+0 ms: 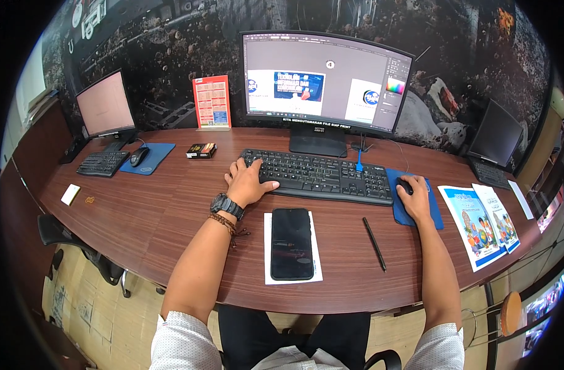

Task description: The recorder is using graphic design software on a computer to design a poster for a school class.

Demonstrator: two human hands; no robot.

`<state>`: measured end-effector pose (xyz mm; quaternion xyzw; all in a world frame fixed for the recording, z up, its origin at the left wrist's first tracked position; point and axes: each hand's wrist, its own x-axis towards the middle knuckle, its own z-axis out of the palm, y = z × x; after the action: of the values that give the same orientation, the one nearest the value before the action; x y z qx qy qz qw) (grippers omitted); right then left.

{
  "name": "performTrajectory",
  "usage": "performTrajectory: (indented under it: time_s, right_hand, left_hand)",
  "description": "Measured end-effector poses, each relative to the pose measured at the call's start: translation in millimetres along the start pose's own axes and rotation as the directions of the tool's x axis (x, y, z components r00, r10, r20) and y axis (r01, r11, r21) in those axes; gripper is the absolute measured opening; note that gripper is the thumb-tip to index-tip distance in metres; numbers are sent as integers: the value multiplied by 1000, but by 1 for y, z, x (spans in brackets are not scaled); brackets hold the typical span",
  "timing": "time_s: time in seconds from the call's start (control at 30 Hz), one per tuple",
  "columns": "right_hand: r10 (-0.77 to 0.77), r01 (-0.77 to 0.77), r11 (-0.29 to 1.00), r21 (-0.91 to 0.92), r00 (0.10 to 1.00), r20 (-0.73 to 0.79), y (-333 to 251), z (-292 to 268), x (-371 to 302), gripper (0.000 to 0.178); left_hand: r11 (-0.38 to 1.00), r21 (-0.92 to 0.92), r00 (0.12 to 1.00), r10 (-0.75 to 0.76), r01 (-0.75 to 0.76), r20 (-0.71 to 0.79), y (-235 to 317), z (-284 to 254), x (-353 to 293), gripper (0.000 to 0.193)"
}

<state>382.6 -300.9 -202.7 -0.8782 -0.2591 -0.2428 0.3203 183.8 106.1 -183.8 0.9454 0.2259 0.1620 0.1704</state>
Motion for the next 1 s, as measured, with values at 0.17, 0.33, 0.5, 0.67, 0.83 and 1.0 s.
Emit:
performTrajectory:
  time_s: [0.17, 0.33, 0.5, 0.67, 0.83, 1.0]
  right_hand:
    - [7, -7, 1000, -9, 1000, 8, -1, 0, -1, 36]
    - [12, -12, 1000, 0, 1000, 7, 0, 1, -1, 36]
    - [22, -22, 1000, -5, 1000, 17, -2, -1, 0, 36]
    - [34, -34, 999, 1, 999, 20, -5, -1, 0, 36]
    - [21, -20, 1000, -17, 1000, 13, 0, 0, 0, 36]
    - [19, -19, 1000, 7, 1000, 15, -2, -1, -1, 37]
  left_hand:
    - [1000, 1, 1000, -2, 2, 2, 0, 0, -1, 87]
    - [1000, 0, 1000, -12, 12, 24, 1, -2, -1, 88]
    - [1000, 4, 1000, -4, 4, 15, -1, 0, 1, 86]
    - [1000, 17, 1000, -7, 7, 10, -1, -1, 1, 84]
    - [1000, 16, 1000, -3, 3, 21, 2, -3, 1, 84]
    - [1000, 17, 1000, -2, 2, 17, 2, -3, -1, 85]
